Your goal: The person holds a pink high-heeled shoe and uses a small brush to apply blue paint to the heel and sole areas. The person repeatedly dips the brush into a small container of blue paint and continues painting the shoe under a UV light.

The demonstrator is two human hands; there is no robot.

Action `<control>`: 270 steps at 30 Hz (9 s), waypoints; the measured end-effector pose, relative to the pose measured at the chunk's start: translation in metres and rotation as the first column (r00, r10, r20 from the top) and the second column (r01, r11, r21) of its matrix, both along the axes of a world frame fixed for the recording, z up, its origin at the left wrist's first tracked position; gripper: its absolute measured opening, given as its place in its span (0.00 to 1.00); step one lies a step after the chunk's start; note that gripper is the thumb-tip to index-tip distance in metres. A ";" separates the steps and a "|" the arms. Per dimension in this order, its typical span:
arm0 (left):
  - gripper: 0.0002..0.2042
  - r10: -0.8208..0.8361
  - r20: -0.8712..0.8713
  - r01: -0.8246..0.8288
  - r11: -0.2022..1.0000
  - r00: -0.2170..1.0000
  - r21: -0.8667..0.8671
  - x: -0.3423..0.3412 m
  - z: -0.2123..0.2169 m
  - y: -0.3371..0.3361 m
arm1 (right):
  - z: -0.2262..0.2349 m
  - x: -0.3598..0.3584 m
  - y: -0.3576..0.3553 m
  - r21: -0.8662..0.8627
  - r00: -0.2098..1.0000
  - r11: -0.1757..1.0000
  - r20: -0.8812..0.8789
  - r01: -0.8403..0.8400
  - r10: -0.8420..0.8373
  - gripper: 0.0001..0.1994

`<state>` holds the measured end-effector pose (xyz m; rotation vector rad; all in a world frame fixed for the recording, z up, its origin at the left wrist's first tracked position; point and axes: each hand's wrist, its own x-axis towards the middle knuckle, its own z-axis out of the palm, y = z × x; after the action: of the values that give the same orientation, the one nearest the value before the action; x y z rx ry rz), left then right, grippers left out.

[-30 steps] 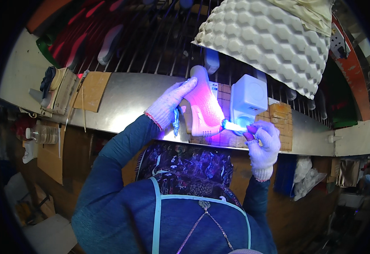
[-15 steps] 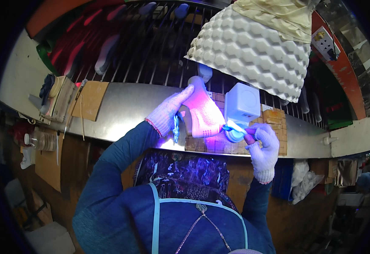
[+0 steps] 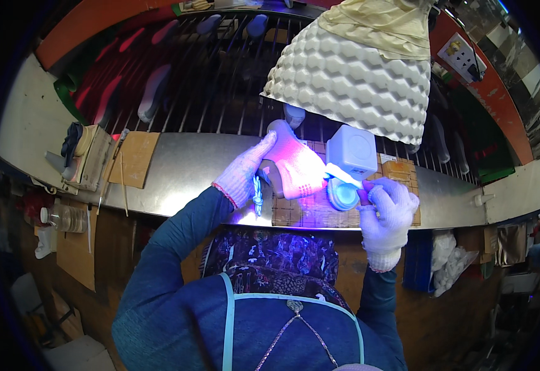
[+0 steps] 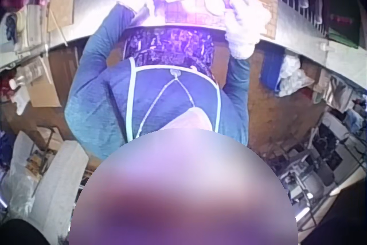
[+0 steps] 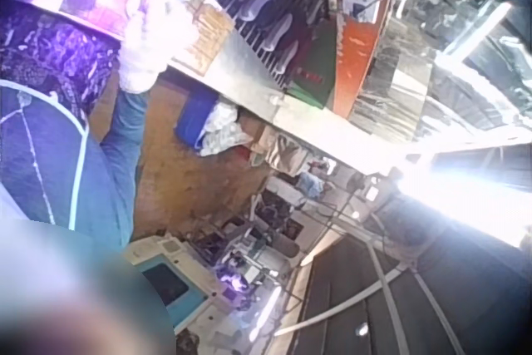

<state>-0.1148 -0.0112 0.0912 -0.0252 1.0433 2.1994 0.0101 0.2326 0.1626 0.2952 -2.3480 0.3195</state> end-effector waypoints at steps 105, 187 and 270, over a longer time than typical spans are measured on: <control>0.34 -0.848 0.489 0.034 0.506 0.205 0.862 0.117 -0.170 0.014 | -0.094 -0.006 0.016 -0.789 0.801 0.609 0.415 0.080 0.431 0.09; 0.30 -0.316 0.029 0.241 0.775 0.948 0.584 0.019 -0.093 -0.037 | -0.059 0.026 -0.071 -0.142 0.944 0.947 0.124 -0.287 0.304 0.06; 0.23 0.252 -0.120 -0.189 0.903 0.960 0.385 0.074 -0.064 -0.022 | -0.106 0.053 0.076 -0.120 0.733 0.805 0.508 0.580 -0.452 0.06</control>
<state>-0.0404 -0.0330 0.0270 0.2263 0.7203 2.6145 0.0629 0.3081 0.0563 -0.6514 -2.6729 0.4628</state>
